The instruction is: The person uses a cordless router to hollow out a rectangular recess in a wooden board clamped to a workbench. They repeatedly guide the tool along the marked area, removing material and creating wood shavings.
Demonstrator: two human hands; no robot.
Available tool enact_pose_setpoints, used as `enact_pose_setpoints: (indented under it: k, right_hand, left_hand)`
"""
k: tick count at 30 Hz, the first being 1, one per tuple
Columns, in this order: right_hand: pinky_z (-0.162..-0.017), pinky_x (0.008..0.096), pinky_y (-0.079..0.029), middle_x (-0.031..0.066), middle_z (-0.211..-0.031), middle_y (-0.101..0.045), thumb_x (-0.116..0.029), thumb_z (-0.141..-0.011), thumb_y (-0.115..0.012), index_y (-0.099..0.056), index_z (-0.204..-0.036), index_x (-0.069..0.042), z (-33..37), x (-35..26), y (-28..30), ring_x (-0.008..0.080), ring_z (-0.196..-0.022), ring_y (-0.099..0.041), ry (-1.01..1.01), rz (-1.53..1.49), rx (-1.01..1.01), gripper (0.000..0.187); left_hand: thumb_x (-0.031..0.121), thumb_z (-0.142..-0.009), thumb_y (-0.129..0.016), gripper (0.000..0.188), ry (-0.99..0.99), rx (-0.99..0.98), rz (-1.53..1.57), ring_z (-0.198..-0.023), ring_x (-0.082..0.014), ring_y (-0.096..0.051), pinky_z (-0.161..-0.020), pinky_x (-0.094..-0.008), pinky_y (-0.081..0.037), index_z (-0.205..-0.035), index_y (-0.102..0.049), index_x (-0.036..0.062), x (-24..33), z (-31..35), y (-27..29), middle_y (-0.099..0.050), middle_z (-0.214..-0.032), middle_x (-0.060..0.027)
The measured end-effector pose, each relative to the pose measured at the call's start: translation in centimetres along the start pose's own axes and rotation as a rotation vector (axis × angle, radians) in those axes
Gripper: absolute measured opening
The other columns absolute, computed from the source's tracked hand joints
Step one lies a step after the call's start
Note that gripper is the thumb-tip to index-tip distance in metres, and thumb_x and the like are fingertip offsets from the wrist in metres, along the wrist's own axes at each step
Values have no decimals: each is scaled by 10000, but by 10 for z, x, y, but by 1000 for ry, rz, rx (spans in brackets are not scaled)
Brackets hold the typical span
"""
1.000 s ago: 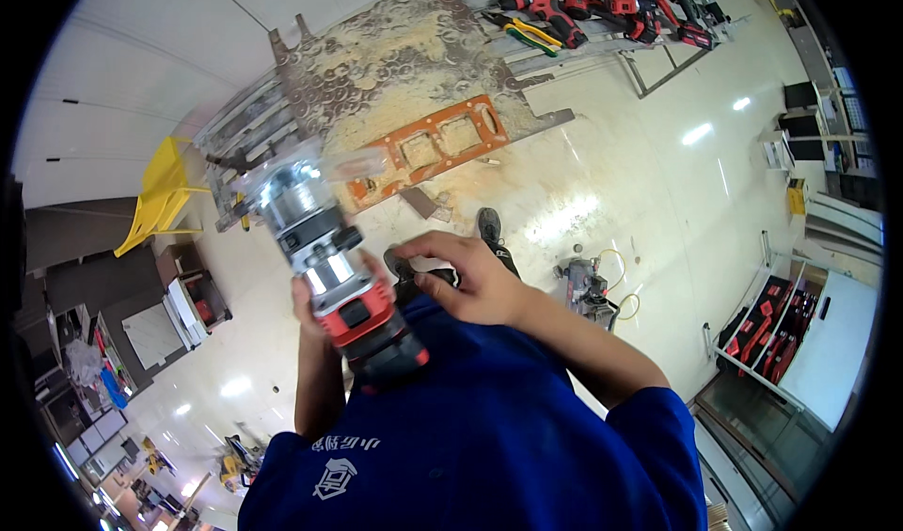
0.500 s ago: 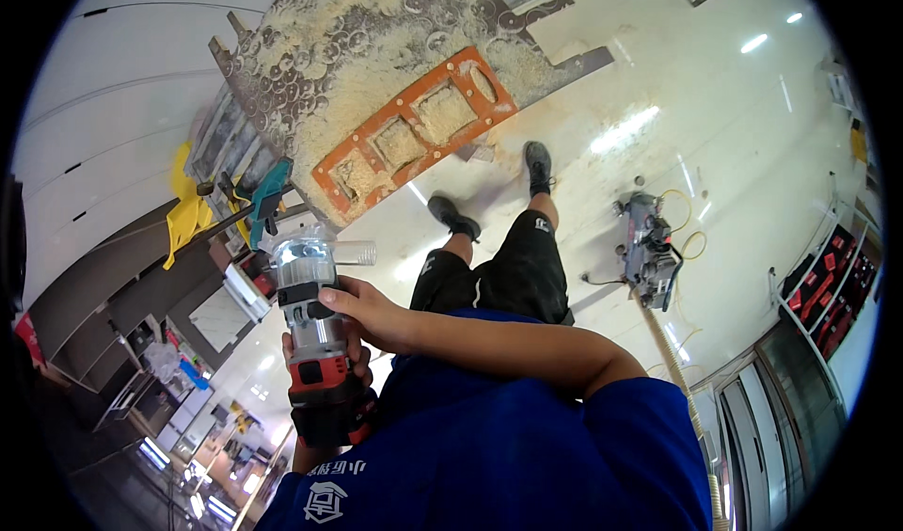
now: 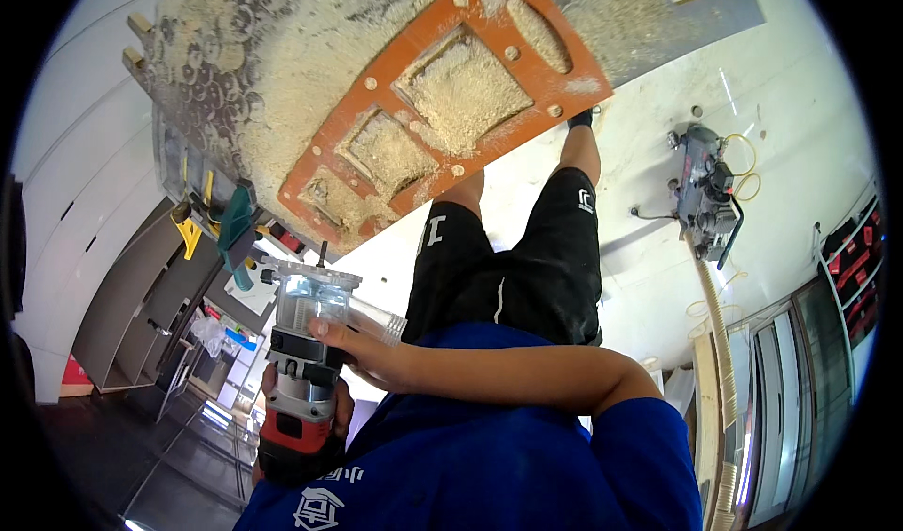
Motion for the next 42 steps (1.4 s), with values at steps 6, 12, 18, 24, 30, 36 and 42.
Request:
enact_pose_setpoints:
  k: [6,12,18,24,30,36,42]
  right_hand:
    - [-1144,448,-364,139,-1491,-474,-572,-937,-603,-329,-1522,-39,-2,0,12,269,-1389,-454,-16,-55,-5,837]
    - [-1056,352,-440,106,-1289,-606,-470,-992,-599,-467,-1379,-47,-2,-11,5,199,-1216,-570,33,-188,-29,589]
    - [-1120,407,-395,146,-1411,-527,-539,-999,-525,-384,-1472,-17,-5,-9,9,241,-1317,-508,5,-122,-44,718]
    - [-1101,389,-405,139,-1369,-560,-513,-1025,-486,-431,-1435,-15,-8,-18,2,216,-1286,-526,62,-144,-123,647]
    - [-1103,378,-399,127,-1386,-545,-539,-1017,-489,-408,-1459,-30,-10,-22,0,203,-1294,-514,77,-173,-125,679]
    - [-1109,381,-388,116,-1397,-537,-578,-996,-504,-395,-1474,-55,-15,-30,-2,205,-1297,-510,85,-199,-101,716]
    - [-1116,403,-370,107,-1399,-540,-591,-1004,-471,-422,-1457,-94,-21,-32,-5,220,-1308,-504,172,-299,-29,675]
  left_hand:
    - [720,-851,-592,954,111,77,73,-980,-444,-682,-769,-467,-598,-1395,-425,-45,11,-7,-1,-601,-1125,-376]
    - [594,-817,-704,882,145,186,186,-963,-500,-668,-768,-504,-597,-1381,-483,-47,18,-12,-13,-591,-1107,-418]
    - [639,-817,-663,917,157,245,180,-951,-516,-672,-756,-529,-601,-1379,-474,-60,22,-7,-11,-581,-1081,-430]
    - [832,-843,-433,1007,137,398,15,-804,-448,-696,-648,-461,-602,-1308,-519,-57,31,-8,-15,-626,-979,-375]
    - [861,-846,-345,1022,162,538,-73,-722,-387,-691,-591,-412,-581,-1234,-554,-62,38,-14,-22,-640,-892,-337]
    - [847,-849,-306,985,150,668,11,-671,-371,-673,-551,-420,-561,-1187,-556,-44,44,-15,-26,-636,-858,-322]
    - [836,-888,-243,998,49,766,32,-688,-419,-692,-583,-440,-595,-1375,-473,-5,61,-21,-52,-620,-941,-388]
Point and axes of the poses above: each hand's wrist, its own z-axis away from the middle knuckle, its own y-axis out of the back of the hand, x = y × z, the point moved 8 cm from there along -z, towards the middle knuckle
